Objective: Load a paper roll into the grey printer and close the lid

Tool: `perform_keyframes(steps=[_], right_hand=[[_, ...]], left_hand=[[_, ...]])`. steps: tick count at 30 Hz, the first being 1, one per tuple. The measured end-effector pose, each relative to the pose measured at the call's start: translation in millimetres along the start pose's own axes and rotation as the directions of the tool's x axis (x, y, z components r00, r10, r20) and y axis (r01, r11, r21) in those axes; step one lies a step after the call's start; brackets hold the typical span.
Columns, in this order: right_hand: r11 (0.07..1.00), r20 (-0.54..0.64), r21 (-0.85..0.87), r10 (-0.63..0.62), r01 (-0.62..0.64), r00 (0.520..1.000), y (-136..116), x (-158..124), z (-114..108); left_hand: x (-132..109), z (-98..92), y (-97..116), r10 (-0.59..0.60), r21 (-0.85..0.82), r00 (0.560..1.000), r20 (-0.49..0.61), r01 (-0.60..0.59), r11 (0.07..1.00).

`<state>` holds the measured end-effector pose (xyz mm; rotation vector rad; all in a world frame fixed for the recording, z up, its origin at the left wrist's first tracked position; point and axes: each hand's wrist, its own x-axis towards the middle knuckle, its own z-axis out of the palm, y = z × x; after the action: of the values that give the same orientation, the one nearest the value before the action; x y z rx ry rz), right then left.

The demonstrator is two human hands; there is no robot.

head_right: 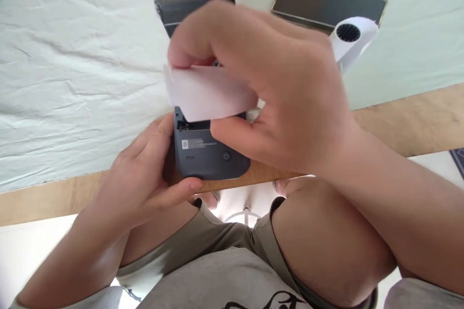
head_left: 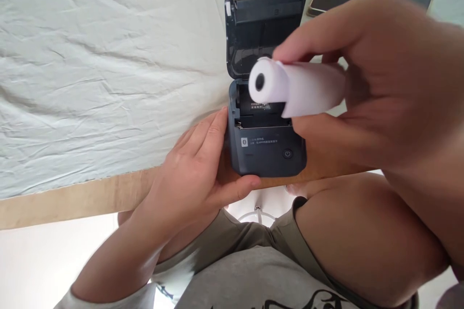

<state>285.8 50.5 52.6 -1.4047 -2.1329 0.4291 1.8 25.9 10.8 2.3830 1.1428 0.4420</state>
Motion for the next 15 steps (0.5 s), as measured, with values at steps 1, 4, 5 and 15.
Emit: perform_keyframes(steps=[1, 4, 5, 15], right_hand=[[0.998, -0.031, -0.050, -0.038, 0.037, 0.999, -3, 2, 4], [0.974, -0.100, -0.223, -0.055, 0.031, 0.993, -3, 6, 14], [0.967, -0.115, -0.253, -0.038, 0.008, 0.993, -1, 6, 15], [0.975, -0.052, -0.149, -0.175, 0.166, 0.983, 13, 13, 11]], left_hand=[[0, 0.0, 0, 0.003, -0.002, 1.000, 0.002, -0.003, 1.000], [0, -1.3, 1, 0.010, 0.002, 1.000, 0.009, -0.010, 1.000], [0, -1.9, 1, 0.007, 0.004, 1.000, 0.014, -0.008, 1.000], [0, -0.2, 4, 0.050, 0.029, 0.999, -0.018, -0.050, 0.998]])
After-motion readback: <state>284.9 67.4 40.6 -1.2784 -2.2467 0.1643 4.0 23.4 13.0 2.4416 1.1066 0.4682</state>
